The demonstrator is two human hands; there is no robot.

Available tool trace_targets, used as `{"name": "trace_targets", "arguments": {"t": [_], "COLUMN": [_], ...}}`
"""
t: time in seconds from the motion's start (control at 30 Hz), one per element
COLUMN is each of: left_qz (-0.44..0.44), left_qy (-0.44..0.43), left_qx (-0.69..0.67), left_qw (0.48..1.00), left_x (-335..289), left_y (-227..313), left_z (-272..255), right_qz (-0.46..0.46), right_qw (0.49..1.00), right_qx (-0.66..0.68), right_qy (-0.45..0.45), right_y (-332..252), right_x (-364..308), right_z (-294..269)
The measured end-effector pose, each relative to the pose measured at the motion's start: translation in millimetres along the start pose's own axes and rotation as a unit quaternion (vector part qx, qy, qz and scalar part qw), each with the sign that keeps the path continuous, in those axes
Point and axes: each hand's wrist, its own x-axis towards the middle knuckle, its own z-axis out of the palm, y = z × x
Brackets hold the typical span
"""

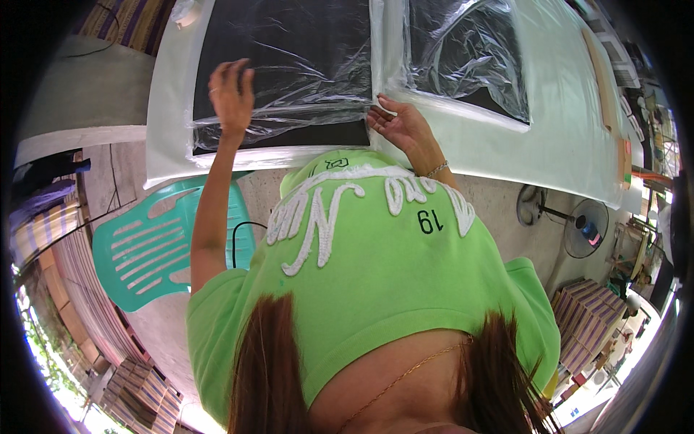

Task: The person places a brown paper sheet on a table and then wraps plastic-covered black frames, using adhesive tape to secure the packaging.

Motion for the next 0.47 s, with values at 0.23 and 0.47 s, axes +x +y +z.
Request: {"name": "trace_targets", "arguments": {"t": [0.23,0.47], "left_qz": [-0.311,-0.412], "left_qy": [-0.036,-0.174], "left_qx": [0.145,0.104], "left_qw": [0.939,0.889], "left_x": [-23,-11], "left_y": [-65,-79], "left_z": [-12,-32], "right_qz": [-0.014,-0.035], "right_qw": [0.998,0.989], "right_qx": [-0.058,-0.134], "right_qy": [-0.02,-0.05], "right_y": [-7,-15], "right_x": [16,34], "right_z": [-8,-18]}}
